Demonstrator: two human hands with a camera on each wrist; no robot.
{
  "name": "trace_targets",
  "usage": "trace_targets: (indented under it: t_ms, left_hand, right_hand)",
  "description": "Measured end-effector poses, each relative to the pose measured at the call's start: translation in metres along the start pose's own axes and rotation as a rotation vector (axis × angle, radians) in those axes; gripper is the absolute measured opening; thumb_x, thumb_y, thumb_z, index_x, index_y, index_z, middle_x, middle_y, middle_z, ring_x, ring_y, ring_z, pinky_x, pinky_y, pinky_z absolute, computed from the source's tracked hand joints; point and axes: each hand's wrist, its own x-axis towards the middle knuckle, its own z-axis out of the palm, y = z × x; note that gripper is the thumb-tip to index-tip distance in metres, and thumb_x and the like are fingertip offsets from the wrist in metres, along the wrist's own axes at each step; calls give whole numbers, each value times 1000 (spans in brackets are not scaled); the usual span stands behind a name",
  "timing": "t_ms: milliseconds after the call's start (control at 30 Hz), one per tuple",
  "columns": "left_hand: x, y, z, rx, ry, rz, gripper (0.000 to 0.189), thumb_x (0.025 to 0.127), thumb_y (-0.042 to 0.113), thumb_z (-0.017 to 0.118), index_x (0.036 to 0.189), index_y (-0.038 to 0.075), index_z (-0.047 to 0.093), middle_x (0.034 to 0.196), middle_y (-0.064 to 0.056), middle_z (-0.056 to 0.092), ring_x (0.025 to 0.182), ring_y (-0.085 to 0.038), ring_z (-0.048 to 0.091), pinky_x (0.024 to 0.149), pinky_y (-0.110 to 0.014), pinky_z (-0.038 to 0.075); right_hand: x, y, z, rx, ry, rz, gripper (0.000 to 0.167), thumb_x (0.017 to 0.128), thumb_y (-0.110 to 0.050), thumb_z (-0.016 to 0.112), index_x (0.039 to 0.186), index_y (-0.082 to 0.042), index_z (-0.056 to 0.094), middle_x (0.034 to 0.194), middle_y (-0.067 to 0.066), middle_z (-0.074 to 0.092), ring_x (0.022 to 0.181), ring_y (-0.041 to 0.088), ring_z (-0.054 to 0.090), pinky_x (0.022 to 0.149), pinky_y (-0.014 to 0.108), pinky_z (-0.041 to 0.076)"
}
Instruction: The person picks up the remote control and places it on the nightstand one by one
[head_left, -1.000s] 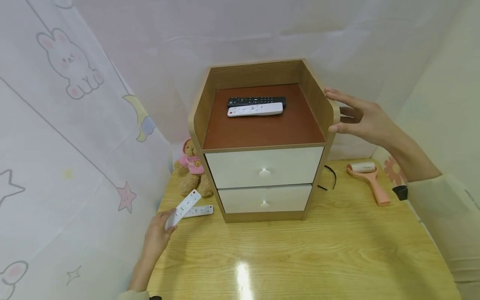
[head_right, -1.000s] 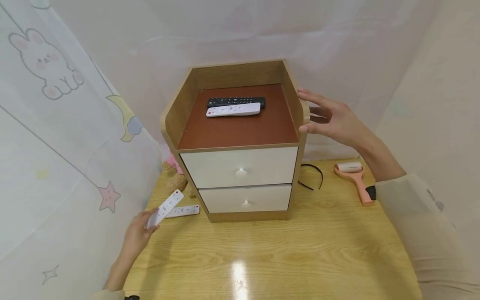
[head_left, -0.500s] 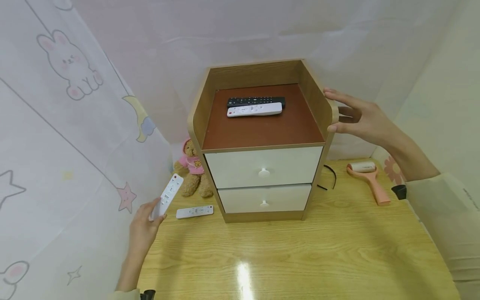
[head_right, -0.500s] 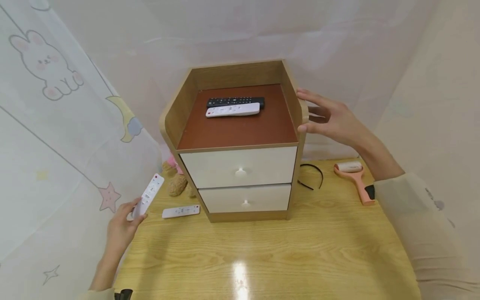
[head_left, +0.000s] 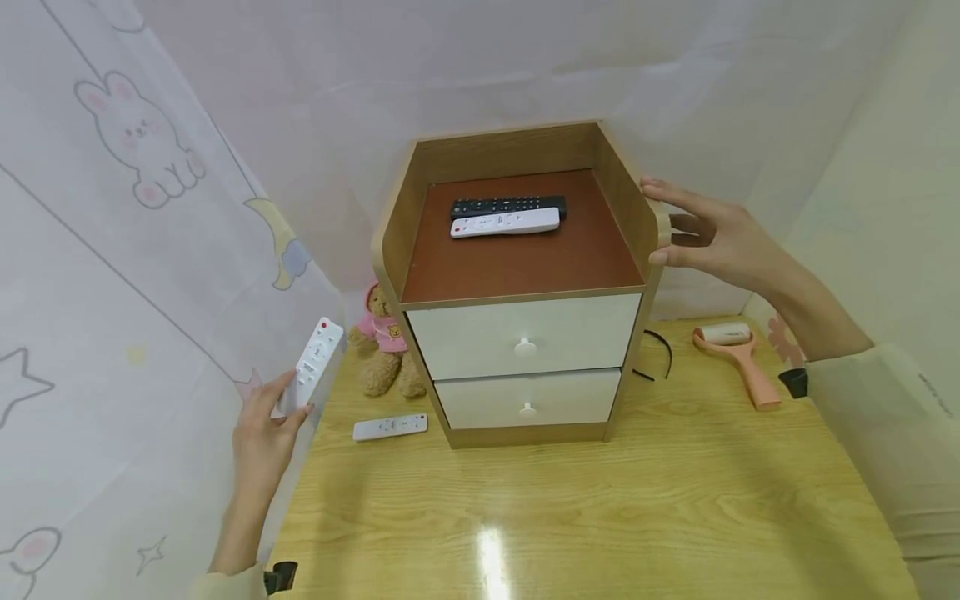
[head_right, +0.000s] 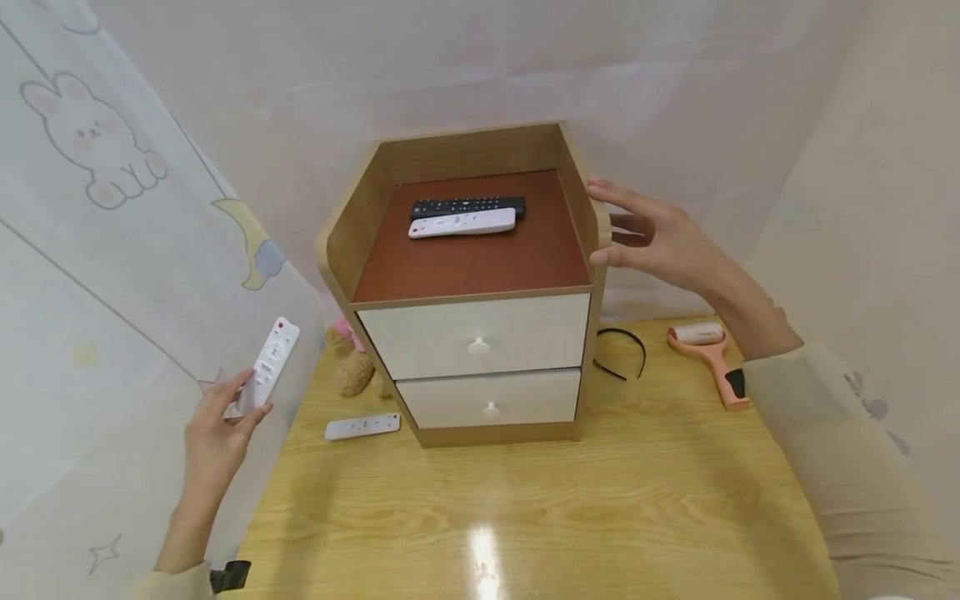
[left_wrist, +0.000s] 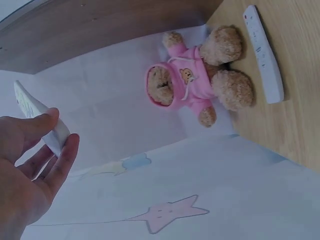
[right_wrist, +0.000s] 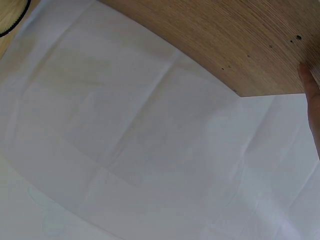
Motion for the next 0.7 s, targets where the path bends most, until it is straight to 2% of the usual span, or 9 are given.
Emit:
trace_targets:
  t_ms: [133,367,567,633,700]
  left_hand:
    - [12,6,-8,20,50,42,63,65,-18,79,124,-3,61,107,-26,59,94,-34,56,69,6,37]
    - [37,19,-23,36,114,79,64,65,-18,80,124,-1,62,107,-26,59,92,-26,53,68,5,37]
    - [59,33,-34,35,154,130,63,65,-18,80,123,1,64,105,-25,60,95,-9,48,69,4,37]
    - [65,38,-37,37,161,145,63,64,-18,80,122,2,65,104,-24,60,94,-9,48,69,3,36]
    - [71,43,-39,34,163,165,63,64,-18,80,122,2,65,104,-25,60,93,-14,50,70,3,36]
  right_hand:
    - [0,1,1,10,-2,3,79,84,1,72,150,-25,36,157,-7,27,130,31,45,94,11,44]
    - [0,2,0,36,4,-2,79,84,3,72,150,-24,37,157,-6,27,131,30,45,95,12,44]
    - [0,1,0,31,3,-2,79,84,2,72,150,-24,36,157,-6,27,131,30,45,95,13,44]
    - [0,1,0,28,0,-3,79,84,2,72,150,-24,36,157,-6,27,131,31,45,95,12,43]
    - [0,1,0,27,-5,-5,79,84,2,71,150,-24,36,157,-6,26,131,31,44,95,12,43]
